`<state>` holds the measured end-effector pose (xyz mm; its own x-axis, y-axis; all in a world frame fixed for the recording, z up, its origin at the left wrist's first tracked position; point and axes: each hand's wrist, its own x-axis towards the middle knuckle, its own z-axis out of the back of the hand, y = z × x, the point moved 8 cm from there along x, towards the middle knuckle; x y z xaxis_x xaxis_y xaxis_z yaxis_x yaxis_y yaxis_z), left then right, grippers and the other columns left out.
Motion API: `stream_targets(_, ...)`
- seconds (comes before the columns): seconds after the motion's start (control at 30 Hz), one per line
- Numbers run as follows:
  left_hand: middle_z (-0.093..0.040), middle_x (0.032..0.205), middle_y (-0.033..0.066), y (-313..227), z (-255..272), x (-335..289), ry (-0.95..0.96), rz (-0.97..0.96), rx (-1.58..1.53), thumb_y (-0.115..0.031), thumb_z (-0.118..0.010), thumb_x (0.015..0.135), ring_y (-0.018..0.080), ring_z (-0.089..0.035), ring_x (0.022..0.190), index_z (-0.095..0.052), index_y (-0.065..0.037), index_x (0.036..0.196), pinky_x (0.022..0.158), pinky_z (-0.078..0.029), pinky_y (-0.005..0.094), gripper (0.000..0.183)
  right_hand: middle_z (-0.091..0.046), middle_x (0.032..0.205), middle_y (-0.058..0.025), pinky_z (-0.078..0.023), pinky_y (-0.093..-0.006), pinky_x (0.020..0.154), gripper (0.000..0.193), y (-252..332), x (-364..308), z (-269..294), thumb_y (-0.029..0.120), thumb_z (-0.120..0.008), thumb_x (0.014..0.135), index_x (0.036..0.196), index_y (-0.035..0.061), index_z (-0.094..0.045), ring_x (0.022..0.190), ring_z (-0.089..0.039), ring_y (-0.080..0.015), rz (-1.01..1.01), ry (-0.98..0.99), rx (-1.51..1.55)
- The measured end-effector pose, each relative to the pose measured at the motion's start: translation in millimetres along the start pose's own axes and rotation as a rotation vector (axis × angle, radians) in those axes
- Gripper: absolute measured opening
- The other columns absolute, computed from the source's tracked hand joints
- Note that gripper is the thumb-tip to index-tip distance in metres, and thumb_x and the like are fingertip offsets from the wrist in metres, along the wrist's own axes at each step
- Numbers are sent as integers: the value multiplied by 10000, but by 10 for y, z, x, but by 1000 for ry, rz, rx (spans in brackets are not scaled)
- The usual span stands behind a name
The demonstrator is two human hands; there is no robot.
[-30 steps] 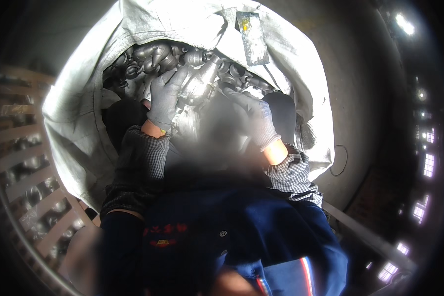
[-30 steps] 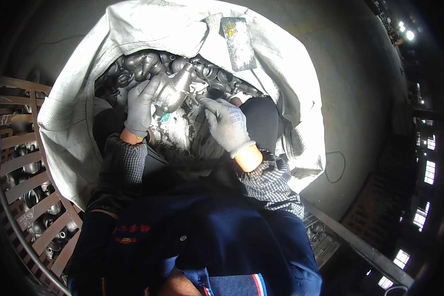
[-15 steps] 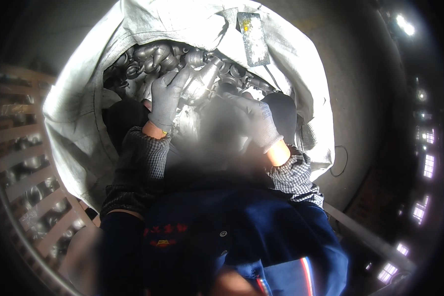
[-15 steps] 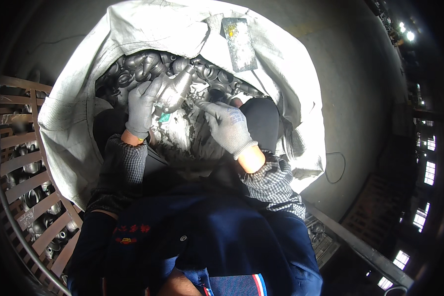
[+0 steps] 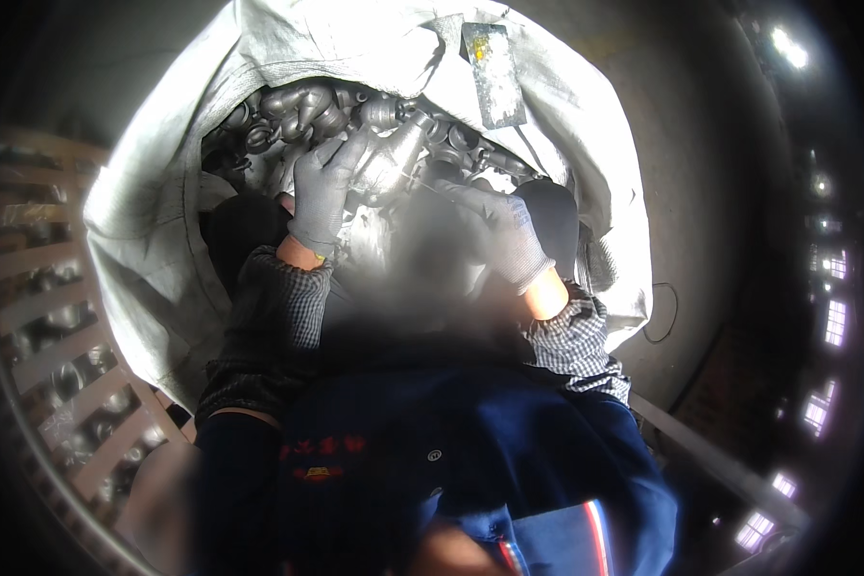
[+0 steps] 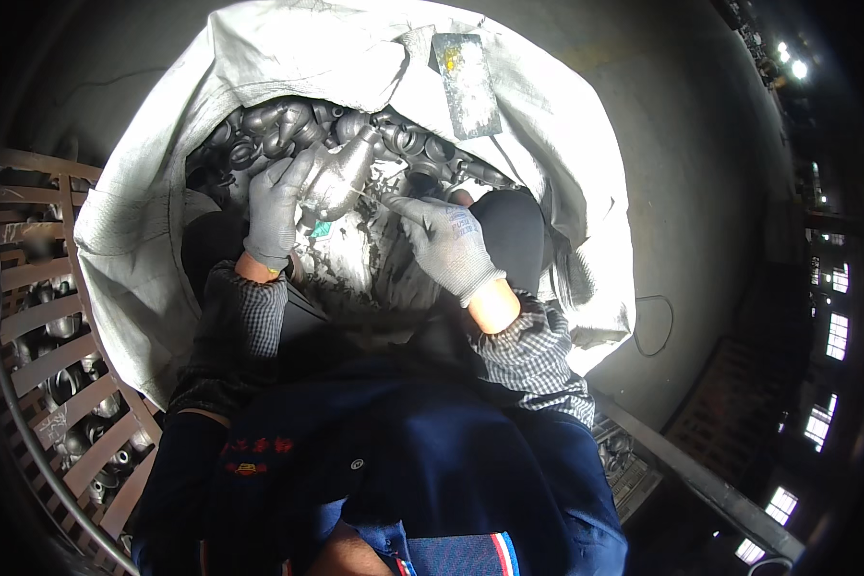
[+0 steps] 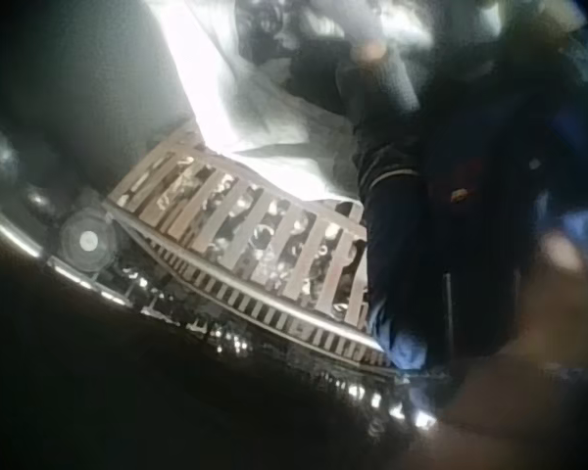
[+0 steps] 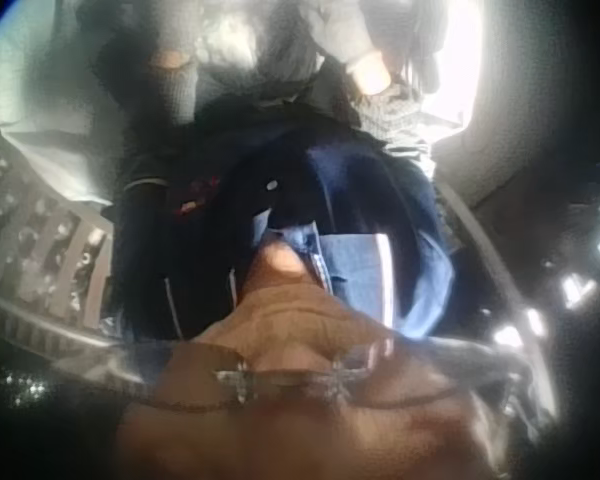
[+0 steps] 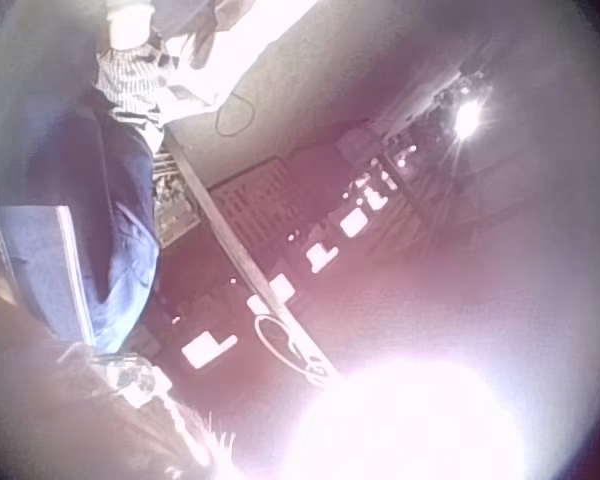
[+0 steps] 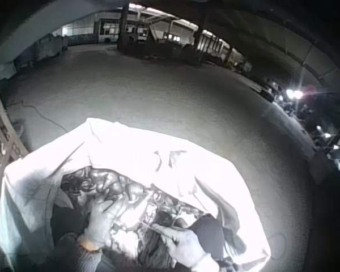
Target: Using a hand tool to smooth or deburr metal casting components over a bulk storage bag.
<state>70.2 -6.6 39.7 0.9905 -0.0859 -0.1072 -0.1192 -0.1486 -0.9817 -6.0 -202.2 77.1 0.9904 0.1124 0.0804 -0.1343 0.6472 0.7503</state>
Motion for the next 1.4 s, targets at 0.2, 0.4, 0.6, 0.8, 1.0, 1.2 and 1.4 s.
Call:
stream_targets(0.2,-630,787,-1,34,-22,3,15,40,-63,-176,-580,921,37,-544,710,-675,18,936,644,-443,204,217,-656,901,-146,-497,-315,695,273,20,-8,42,42,-563,835,1091,79,-649,726,-643,-240,8,-21,55)
stream_targets(0.4,-602,744,-14,44,-43,-17,-9,73,-121,-178,-609,901,34,-514,672,-681,11,914,617,-428,202,202,-616,772,17,-425,-205,593,284,-179,-28,-34,179,-632,875,1100,6,-646,626,-491,-50,-353,11,542)
stream_targets(0.6,-590,771,-11,66,-157,-27,16,96,-104,-194,-590,915,36,-503,675,-668,-1,909,616,-416,203,208,-621,804,39,-433,-189,649,375,-474,118,-248,276,-679,865,1121,5,-640,711,-514,-26,-376,-164,778)
stream_targets(0.8,-514,618,-43,176,-194,-72,82,79,-4,-228,-606,906,14,-416,532,-625,-36,734,490,-342,189,258,-667,977,-44,-483,-253,824,427,-159,304,-303,207,-731,809,1162,10,-593,892,-596,-95,-366,-194,667)
stream_targets(1.0,-578,661,-11,187,-260,-151,94,360,-249,-251,-578,916,32,-503,542,-666,-19,851,438,-369,202,256,-659,966,-20,-490,-245,779,341,-315,312,-420,127,-715,817,1121,10,-616,848,-590,-83,-309,3,1005)
stream_targets(1.2,-583,652,-9,148,-268,-131,9,277,-266,-258,-577,914,48,-525,545,-666,-20,869,456,-390,203,258,-656,949,-2,-477,-208,707,319,-366,262,-508,103,-709,820,1115,17,-625,801,-573,-46,-408,14,1134)
stream_targets(1.4,-490,578,-60,180,-268,-47,56,13,84,-223,-632,892,14,-422,548,-625,-29,695,507,-343,200,277,-654,961,-19,-489,-237,757,336,-435,244,-563,121,-728,809,1104,3,-619,833,-591,-84,-472,-168,1024)
